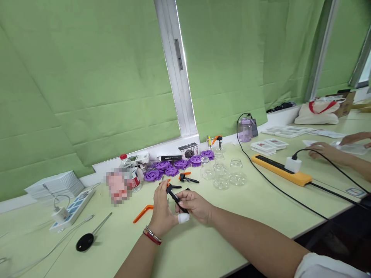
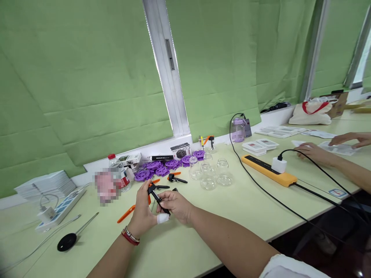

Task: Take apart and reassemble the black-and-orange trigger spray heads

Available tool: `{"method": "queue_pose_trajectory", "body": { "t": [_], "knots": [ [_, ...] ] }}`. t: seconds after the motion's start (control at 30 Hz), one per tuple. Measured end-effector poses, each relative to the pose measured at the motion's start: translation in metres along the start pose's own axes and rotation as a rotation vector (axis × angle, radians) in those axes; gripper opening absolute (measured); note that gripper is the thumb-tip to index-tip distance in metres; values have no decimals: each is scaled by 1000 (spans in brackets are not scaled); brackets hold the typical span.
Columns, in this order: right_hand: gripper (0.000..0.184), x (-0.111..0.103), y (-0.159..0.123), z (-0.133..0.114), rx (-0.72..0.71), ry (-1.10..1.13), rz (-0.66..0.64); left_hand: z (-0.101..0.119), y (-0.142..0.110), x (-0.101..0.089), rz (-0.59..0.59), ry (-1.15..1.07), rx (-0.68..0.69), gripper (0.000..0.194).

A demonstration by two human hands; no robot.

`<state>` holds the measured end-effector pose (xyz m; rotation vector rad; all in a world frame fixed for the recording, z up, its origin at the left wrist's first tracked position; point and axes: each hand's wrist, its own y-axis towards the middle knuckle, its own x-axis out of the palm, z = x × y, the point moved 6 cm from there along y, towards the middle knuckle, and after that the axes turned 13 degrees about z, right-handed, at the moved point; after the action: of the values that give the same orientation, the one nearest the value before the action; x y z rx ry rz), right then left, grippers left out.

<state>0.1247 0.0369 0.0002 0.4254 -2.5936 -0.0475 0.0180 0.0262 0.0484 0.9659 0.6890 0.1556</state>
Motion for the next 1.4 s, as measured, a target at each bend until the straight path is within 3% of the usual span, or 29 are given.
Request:
{"method": "queue_pose_trajectory", "body": {
  "t": [0.4, 1.07, 1.4],
  "knots": [
    [29, 0, 0, 0, 10, 18, -21, -3, -7, 10, -30, 68, 6, 125],
    [31, 0, 0, 11, 100, 91, -51, 5, -6, 10, -14, 66, 39, 113],
    [51, 1, -2, 11, 98, 86, -48, 4, -10, 17, -105, 98, 28, 119]
  ]
}}
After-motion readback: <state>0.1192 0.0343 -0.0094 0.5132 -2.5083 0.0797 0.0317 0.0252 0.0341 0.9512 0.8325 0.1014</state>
